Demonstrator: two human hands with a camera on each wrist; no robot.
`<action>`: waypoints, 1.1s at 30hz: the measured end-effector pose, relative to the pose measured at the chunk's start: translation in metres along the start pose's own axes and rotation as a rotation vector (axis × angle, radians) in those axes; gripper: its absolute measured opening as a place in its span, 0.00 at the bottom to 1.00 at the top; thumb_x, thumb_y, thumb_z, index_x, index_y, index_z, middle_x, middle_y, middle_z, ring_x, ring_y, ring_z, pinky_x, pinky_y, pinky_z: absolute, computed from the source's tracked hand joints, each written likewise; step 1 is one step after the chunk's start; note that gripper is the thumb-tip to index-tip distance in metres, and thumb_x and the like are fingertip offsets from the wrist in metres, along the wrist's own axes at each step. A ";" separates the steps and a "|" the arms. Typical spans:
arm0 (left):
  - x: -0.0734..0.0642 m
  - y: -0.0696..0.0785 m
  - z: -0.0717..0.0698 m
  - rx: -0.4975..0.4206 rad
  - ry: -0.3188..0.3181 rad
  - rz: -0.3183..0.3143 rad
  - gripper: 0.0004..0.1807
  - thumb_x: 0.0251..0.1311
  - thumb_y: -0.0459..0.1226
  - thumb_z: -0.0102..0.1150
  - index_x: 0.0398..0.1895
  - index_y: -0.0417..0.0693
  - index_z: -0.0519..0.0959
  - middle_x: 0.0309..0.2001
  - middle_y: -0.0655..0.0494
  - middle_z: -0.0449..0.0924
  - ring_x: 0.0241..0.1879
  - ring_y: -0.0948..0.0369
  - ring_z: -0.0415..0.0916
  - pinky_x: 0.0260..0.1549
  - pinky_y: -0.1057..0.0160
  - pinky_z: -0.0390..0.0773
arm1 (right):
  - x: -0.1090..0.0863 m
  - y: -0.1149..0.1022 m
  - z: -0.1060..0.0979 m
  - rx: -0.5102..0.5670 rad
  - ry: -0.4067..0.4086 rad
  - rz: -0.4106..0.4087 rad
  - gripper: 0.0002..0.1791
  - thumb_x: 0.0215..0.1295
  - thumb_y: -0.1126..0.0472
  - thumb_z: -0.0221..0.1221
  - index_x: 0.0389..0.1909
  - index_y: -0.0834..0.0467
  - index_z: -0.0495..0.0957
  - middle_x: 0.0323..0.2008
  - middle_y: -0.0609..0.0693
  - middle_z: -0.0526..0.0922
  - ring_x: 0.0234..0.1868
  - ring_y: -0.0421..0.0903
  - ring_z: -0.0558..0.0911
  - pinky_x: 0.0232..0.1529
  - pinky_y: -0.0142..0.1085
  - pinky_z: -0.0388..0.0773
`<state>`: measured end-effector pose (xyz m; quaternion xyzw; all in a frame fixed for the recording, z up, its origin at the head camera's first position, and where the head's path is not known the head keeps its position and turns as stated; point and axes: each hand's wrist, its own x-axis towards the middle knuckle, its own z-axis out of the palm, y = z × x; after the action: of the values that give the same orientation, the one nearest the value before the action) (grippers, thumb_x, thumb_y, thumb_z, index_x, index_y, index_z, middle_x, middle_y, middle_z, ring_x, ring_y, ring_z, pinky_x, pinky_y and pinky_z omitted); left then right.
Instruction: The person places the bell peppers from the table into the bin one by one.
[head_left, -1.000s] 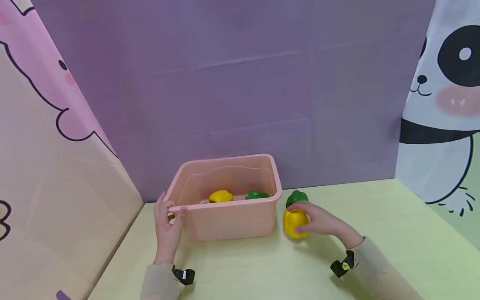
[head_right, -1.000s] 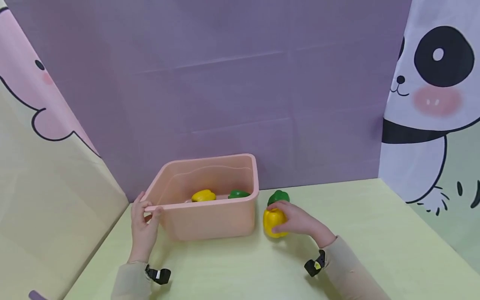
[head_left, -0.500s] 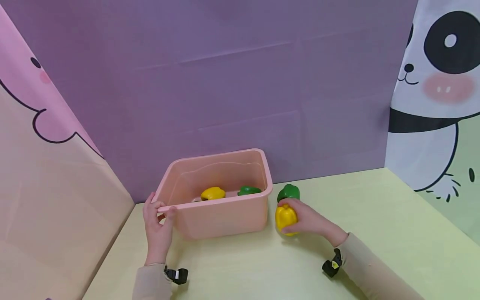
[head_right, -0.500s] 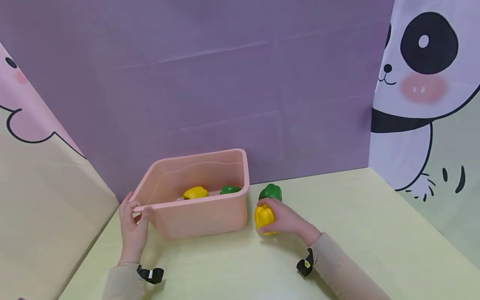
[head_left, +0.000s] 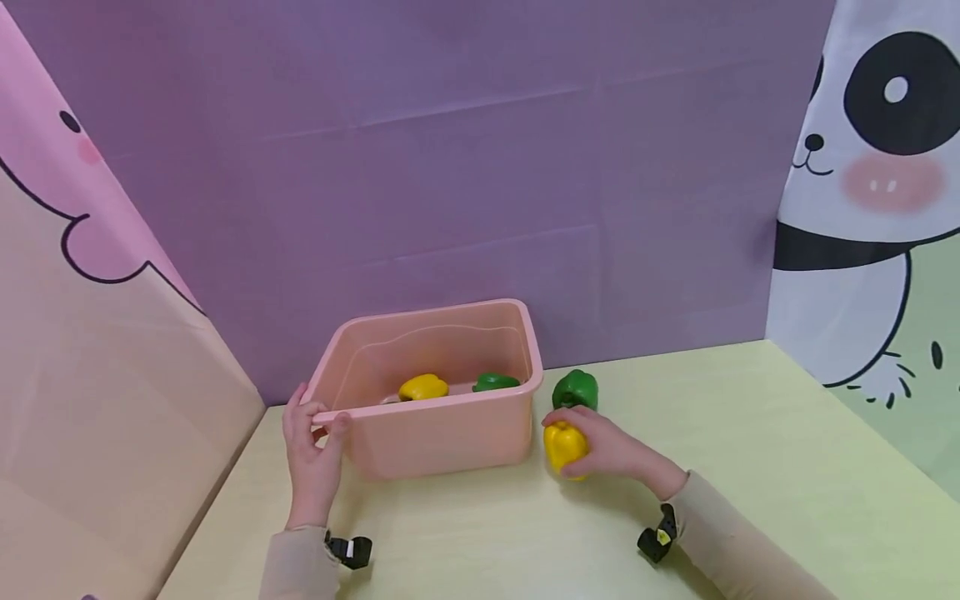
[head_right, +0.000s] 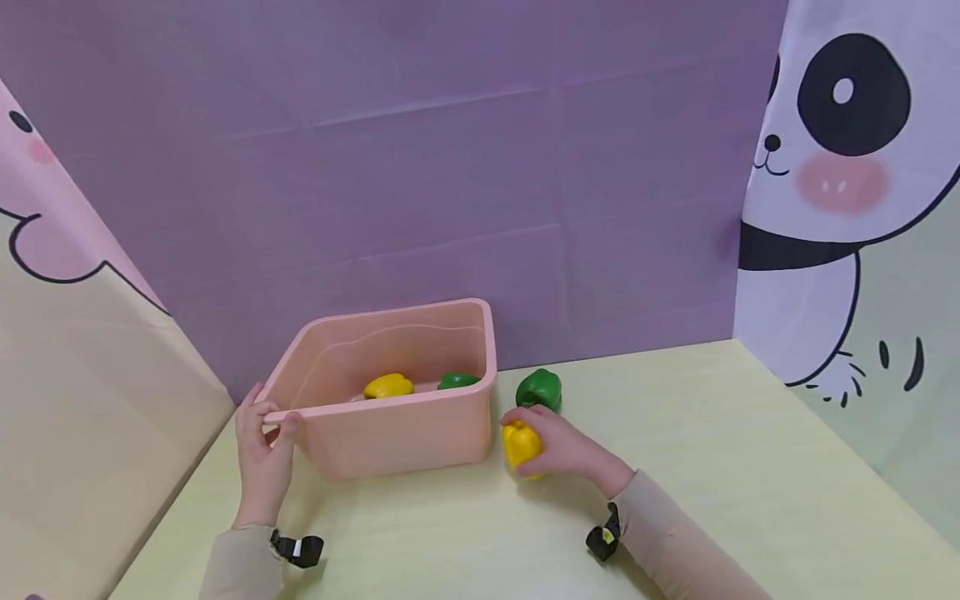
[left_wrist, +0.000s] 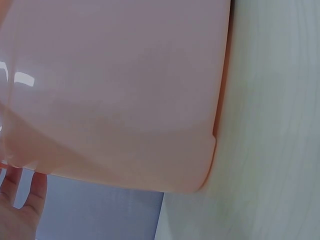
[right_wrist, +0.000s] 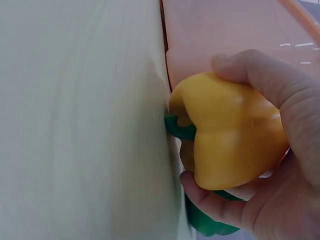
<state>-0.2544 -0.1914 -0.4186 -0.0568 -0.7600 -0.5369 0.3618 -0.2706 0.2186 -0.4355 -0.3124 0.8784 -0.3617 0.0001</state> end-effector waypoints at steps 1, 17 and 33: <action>0.001 0.000 0.000 0.000 0.003 0.000 0.13 0.63 0.34 0.61 0.42 0.39 0.67 0.73 0.56 0.52 0.67 0.52 0.56 0.47 0.64 0.64 | 0.001 -0.001 0.000 -0.010 -0.008 -0.003 0.34 0.46 0.61 0.71 0.58 0.55 0.72 0.52 0.54 0.71 0.46 0.49 0.72 0.45 0.45 0.72; -0.005 -0.003 -0.003 0.000 -0.001 -0.003 0.13 0.62 0.30 0.61 0.41 0.39 0.67 0.72 0.57 0.52 0.67 0.51 0.57 0.46 0.65 0.64 | -0.012 -0.021 -0.018 -0.128 -0.027 -0.047 0.34 0.47 0.63 0.70 0.58 0.53 0.72 0.54 0.51 0.71 0.47 0.47 0.74 0.48 0.44 0.75; 0.000 -0.002 0.002 0.007 0.009 0.016 0.12 0.63 0.33 0.61 0.41 0.40 0.67 0.72 0.53 0.52 0.67 0.51 0.56 0.46 0.66 0.64 | -0.017 -0.028 -0.043 -0.140 0.091 -0.035 0.37 0.50 0.57 0.71 0.63 0.49 0.69 0.53 0.49 0.72 0.43 0.43 0.74 0.43 0.38 0.76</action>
<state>-0.2561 -0.1902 -0.4205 -0.0591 -0.7598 -0.5314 0.3698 -0.2512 0.2402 -0.3901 -0.3104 0.8950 -0.3132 -0.0679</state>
